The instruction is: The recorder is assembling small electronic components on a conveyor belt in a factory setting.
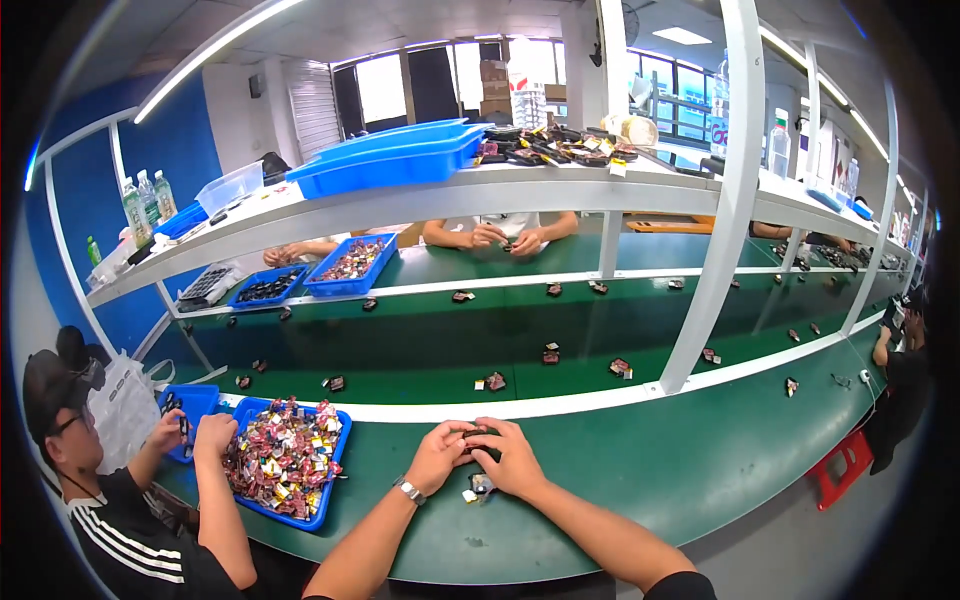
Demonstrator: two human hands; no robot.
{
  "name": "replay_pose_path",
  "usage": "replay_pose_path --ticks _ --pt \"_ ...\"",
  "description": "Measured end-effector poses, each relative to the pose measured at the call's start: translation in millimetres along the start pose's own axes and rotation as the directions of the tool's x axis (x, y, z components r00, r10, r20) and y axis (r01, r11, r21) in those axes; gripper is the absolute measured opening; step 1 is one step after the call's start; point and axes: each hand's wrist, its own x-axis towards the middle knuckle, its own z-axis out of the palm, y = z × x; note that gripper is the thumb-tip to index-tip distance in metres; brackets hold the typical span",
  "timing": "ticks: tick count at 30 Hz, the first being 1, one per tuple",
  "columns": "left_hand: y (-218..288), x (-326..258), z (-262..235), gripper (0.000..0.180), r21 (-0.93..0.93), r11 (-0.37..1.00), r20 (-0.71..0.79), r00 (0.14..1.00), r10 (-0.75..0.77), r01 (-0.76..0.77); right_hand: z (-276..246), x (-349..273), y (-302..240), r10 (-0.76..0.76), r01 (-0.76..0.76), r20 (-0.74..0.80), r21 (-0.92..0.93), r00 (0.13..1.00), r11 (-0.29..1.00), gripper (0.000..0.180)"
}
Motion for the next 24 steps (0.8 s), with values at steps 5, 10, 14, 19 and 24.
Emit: replay_pose_path --ticks 5,10,14,19,24 --pt "0 -1 2 0.026 -0.045 0.999 -0.010 1.000 -0.023 0.023 -5 2 -2 -0.014 0.015 -0.050 0.018 0.999 1.000 0.022" --pt "5 -3 7 0.027 -0.053 0.998 -0.021 0.999 -0.033 0.032 -5 7 -9 -0.081 0.078 -0.106 -0.028 0.991 0.997 0.016" --pt "5 -1 5 0.028 -0.038 0.998 -0.008 0.999 -0.050 0.050 -5 9 -7 -0.158 0.150 -0.136 -0.065 0.978 0.987 0.017" --pt "4 -2 1 0.028 -0.027 0.997 -0.021 0.997 -0.075 0.075 -2 9 -10 -0.188 0.177 -0.135 -0.090 0.973 0.980 0.018" --pt "-1 0 1 0.027 -0.045 0.996 -0.015 0.997 -0.074 0.073 -4 8 -10 -0.205 0.181 -0.147 -0.160 0.968 0.970 0.018"
